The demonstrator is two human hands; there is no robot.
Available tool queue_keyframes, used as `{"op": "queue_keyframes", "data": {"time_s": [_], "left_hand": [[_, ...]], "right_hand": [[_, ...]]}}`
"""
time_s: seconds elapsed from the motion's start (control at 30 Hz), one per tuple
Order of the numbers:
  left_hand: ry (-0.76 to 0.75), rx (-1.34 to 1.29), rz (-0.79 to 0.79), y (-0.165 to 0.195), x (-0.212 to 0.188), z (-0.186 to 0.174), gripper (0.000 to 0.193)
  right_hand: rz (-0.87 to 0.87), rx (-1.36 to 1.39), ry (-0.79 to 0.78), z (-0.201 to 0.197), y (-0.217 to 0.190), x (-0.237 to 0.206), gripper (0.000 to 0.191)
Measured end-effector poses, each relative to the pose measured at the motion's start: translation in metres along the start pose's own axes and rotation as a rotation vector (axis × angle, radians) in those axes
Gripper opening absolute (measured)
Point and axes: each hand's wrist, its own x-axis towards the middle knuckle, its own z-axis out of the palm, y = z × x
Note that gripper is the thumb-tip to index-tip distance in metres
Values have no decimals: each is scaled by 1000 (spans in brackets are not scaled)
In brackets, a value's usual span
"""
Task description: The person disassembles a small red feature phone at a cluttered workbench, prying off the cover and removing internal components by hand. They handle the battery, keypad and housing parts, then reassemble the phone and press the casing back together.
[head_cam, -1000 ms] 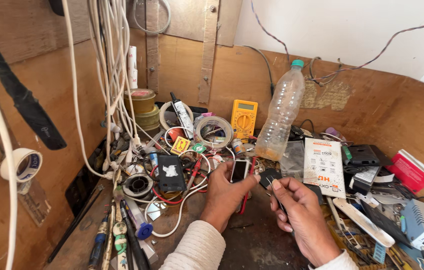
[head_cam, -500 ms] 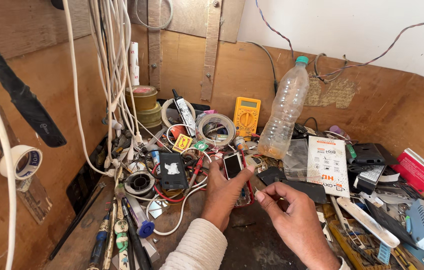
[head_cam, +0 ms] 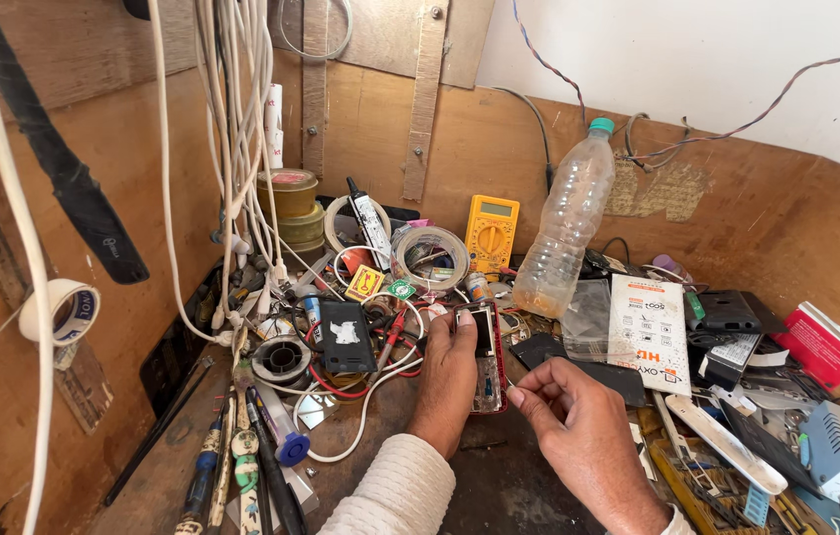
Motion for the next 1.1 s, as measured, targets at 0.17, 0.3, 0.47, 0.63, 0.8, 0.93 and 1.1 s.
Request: {"op": "queue_keyframes", "data": {"time_s": [0.17, 0.3, 0.47, 0.63, 0.8, 0.93, 1.1], "left_hand": [[-29, -44, -46, 4, -1, -3, 64], [-74, -156, -109, 8, -4, -2, 65], [-157, -209, -58, 12, -10, 0, 56], [-193, -237, -45, 11, -14, 3, 45], [-196, -283, -73, 2, -10, 6, 31], [-164, -373, -9, -8, -2, 6, 30], [-82, -386, -33, -11, 2, 2, 31]], "right_hand": [[-93, 126, -30, 3, 16, 6, 11], [-96, 251, -120, 1, 33, 14, 12], [97, 314, -167, -5, 43, 12, 15], [225, 566, -208, -9, 42, 5, 19], [313, 587, -194, -16, 34, 3, 23], [366, 601, -186, -21, 28, 1, 27], [428, 722, -189, -19, 29, 0, 30]]}}
